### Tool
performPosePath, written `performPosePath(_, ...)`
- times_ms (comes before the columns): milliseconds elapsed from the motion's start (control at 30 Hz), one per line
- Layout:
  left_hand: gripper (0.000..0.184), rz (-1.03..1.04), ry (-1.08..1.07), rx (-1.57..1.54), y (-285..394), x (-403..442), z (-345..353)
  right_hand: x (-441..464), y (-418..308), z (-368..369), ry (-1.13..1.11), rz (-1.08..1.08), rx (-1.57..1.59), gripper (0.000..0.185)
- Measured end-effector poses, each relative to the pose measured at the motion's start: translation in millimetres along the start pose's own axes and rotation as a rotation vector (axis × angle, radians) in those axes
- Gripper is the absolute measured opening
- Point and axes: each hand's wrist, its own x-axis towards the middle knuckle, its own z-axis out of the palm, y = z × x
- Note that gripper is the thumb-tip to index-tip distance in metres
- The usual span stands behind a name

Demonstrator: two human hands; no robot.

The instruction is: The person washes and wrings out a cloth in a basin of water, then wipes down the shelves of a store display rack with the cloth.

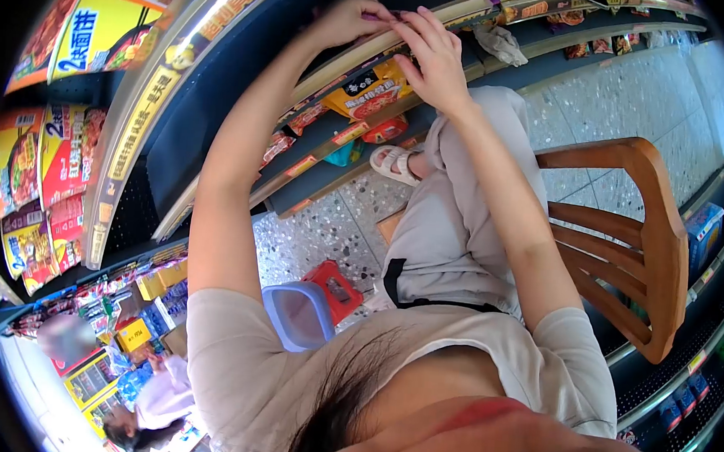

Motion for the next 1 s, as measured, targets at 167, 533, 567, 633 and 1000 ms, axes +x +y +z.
performPosePath(167,0.021,-0.15,-0.014,-0.021,-1,-58,-17,-1,-2,0,0.007,-0.007,-0.001,0.05)
performPosePath(533,0.026,-0.455,0.172,-0.039,-31,-162,-44,0,-5,0,0.004,-0.007,0.005,0.051)
performPosePath(567,0.028,-0.455,0.187,-0.022,-33,-162,-44,1,-6,0,-0.001,-0.005,-0.002,0.051)
performPosePath(633,0.029,-0.465,0.23,-0.016,-31,-158,-43,2,-6,0,-0.012,0.004,-0.012,0.052)
performPosePath(1000,0.042,-0.508,0.404,0.201,-55,-76,-40,6,-2,4,-0.037,0.016,-0.033,0.051)
